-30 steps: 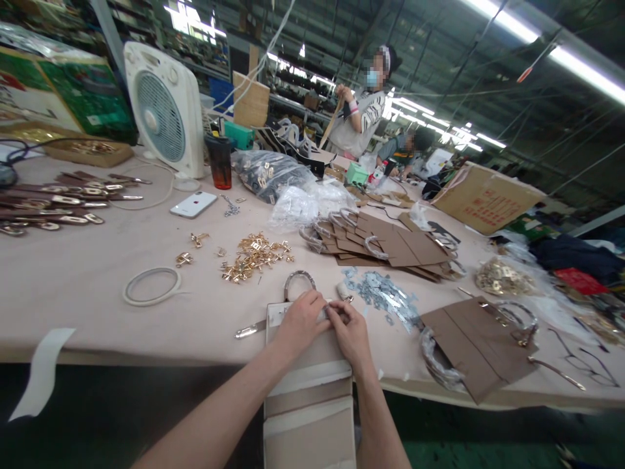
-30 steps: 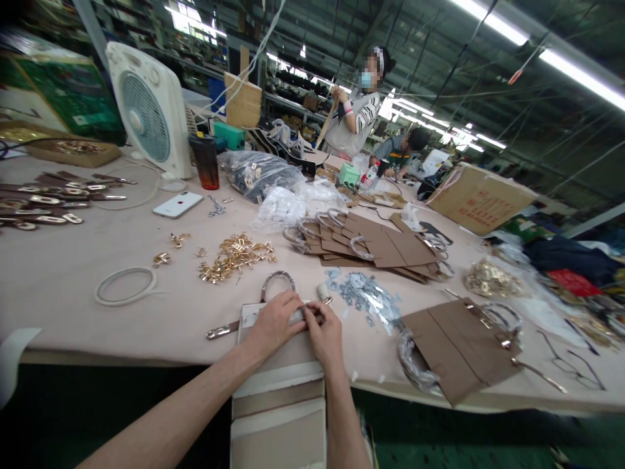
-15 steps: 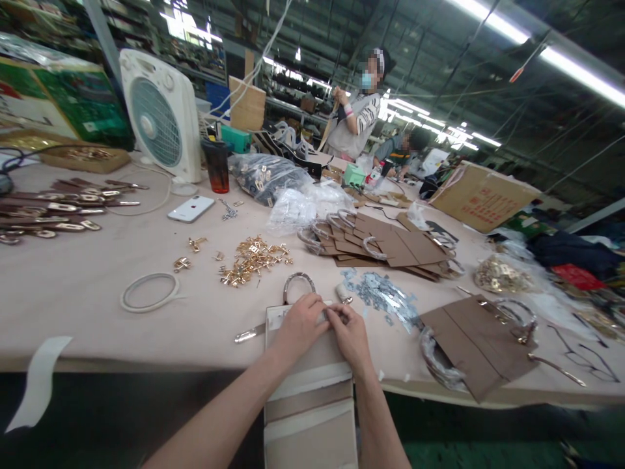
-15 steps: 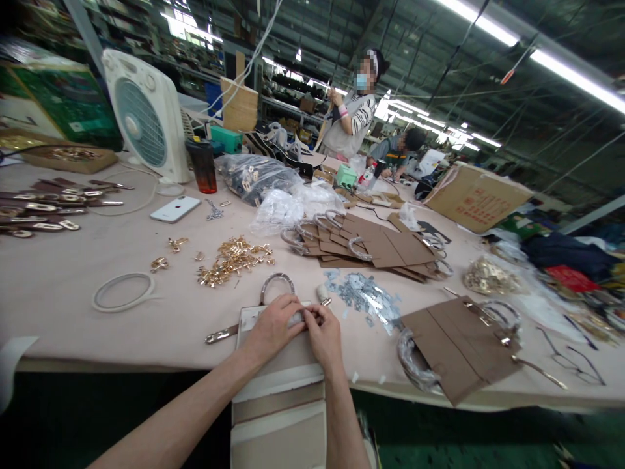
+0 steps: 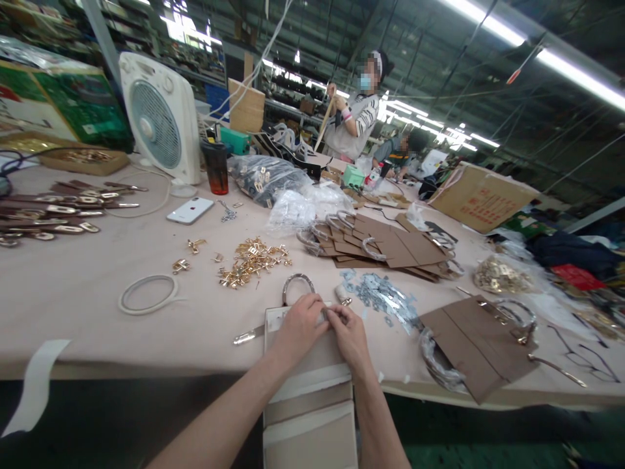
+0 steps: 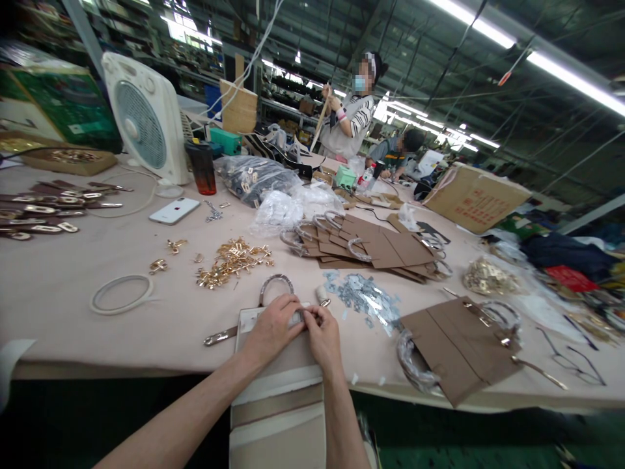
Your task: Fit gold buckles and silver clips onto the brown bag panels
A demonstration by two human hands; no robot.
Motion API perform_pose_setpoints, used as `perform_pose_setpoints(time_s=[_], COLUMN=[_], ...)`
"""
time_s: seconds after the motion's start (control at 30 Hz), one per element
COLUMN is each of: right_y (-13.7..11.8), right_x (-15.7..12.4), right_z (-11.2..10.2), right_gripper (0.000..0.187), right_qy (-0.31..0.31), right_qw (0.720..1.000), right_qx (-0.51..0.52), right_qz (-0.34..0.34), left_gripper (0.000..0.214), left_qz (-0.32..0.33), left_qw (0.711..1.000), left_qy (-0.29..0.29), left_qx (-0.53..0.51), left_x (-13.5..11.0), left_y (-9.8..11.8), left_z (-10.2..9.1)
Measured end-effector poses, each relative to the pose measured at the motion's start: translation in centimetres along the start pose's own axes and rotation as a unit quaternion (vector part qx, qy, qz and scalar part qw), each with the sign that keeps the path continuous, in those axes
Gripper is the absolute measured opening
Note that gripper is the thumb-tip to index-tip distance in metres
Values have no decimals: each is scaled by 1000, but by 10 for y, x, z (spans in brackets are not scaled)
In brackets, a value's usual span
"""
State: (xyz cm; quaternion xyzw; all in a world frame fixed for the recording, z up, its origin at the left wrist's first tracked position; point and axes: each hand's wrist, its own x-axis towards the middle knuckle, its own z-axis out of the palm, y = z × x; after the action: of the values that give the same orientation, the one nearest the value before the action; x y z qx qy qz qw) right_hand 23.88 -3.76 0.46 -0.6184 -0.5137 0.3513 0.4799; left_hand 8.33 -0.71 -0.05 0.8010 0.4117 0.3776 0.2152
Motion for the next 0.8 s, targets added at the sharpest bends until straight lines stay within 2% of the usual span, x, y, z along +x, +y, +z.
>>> perform_pose_setpoints(time_s=[0.13,0.37,0.8], right_y=[-1,5,9], right_x=[-1,-2,-3], right_z=[1,-3,0], right_gripper=[27,28,26], right_qy=[10,-15,4], right_qw=[1000,999,999], right_qx=[-3,-25,-44], right_qz=[0,-28,-31], left_gripper=[22,17,16], left_qz=[-11,-23,-47], left_qw=[1000,1000,998], left_qy=[-10,-14,-36], left_qx=[10,14,-21], left_x=[3,6,14], left_y=[1,2,0], left_z=[-2,-2,-5])
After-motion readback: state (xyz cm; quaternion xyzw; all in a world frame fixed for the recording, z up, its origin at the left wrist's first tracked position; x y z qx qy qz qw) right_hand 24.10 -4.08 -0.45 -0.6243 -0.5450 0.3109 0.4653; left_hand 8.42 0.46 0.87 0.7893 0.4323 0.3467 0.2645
